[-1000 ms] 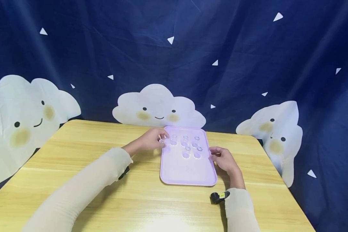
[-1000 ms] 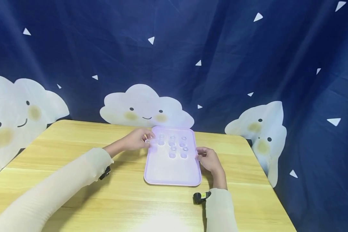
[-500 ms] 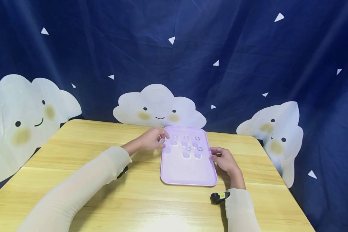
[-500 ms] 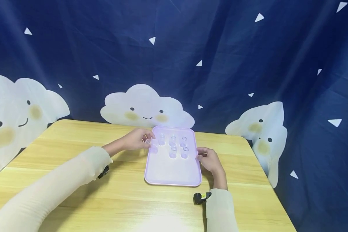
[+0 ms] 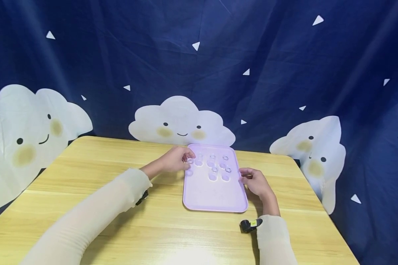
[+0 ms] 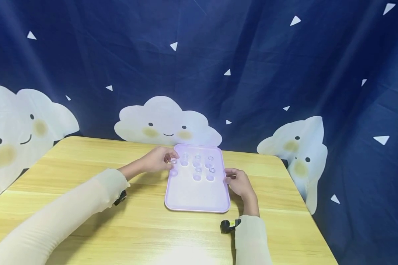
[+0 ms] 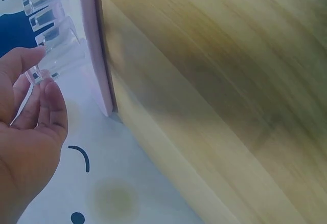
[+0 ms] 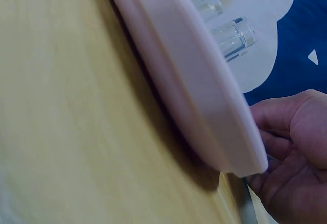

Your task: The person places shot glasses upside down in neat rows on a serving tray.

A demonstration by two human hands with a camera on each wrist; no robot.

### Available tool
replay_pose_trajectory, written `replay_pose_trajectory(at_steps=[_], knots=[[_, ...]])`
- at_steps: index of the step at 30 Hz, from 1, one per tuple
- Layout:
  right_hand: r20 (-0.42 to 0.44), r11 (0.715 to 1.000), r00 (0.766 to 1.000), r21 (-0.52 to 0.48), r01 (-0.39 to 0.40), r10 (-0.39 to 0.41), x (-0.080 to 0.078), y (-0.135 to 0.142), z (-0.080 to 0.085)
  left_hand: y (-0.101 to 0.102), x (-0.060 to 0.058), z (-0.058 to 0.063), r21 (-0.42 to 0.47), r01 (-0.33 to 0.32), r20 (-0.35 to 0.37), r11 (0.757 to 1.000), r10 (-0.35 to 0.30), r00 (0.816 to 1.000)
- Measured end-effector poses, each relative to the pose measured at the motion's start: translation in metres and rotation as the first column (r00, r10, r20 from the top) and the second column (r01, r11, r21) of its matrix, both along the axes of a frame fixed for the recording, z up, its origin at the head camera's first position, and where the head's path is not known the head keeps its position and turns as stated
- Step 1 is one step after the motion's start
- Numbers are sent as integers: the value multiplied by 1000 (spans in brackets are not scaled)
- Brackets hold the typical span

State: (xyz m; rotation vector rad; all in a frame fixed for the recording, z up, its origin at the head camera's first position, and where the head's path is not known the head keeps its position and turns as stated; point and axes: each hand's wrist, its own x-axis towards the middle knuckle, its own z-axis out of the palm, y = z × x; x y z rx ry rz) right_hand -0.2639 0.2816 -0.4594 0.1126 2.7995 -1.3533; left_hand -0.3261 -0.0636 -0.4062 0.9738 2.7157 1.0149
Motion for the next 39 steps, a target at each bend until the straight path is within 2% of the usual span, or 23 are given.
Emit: replay_pose_trajectory(at_steps=[8,15,25,34,39], knots=[[-18,1000,1000,1,-7,7,-1,0,-3,4,-2,-5,30,-1,-5,1000,1,1000],[-1,1000,1000,-12,6,-6,0,0,-2,11,1,-8,40,16,9,999,-17,1000],[5,1000,1000,-18,9,-9,1,-1,0,24,2,-11,16,33,8,999,-33,999],[1,1000,1000,-17,8,-8,1,-1,2,32,3,-14,27,40,24,999,-41,999],[0,1000,1000,-13,9,-9,1,-1,2,35,2,-17,28,52,10,998,-52,999]])
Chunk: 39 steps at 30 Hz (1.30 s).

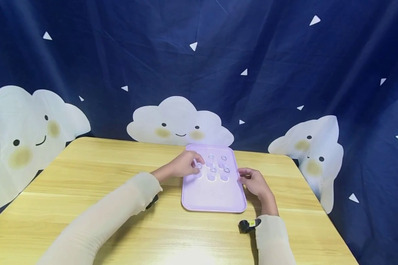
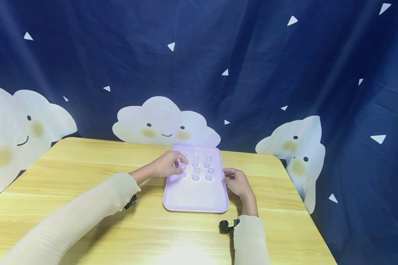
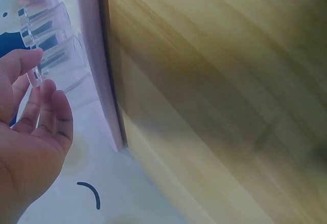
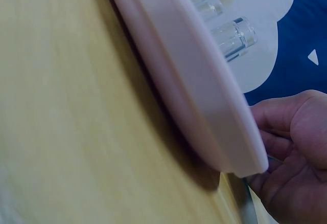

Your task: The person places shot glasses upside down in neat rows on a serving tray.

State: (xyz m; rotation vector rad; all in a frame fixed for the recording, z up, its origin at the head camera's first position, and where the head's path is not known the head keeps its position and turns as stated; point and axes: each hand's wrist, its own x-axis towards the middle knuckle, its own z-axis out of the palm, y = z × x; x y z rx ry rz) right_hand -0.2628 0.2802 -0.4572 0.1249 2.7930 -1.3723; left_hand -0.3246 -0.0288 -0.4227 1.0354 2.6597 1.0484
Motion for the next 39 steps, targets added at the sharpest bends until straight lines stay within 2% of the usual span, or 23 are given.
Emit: replay_pose_trajectory(at_steps=[21,28,35,39], knots=[[3,1000,1000,-4,-12,12,-1,-1,-1,-2,2,-3,-10,20,-32,1000,-21,999],[5,1000,1000,-4,-31,31,-7,-5,-2,-16,4,1,-9,-30,1,1000,30,1000],[9,999,999,-2,-46,46,-3,4,1,-32,8,10,-9,-46,-55,999,45,997],[11,998,998,6,-61,61,5,14,6,-45,14,10,-58,-42,-71,997,38,997]])
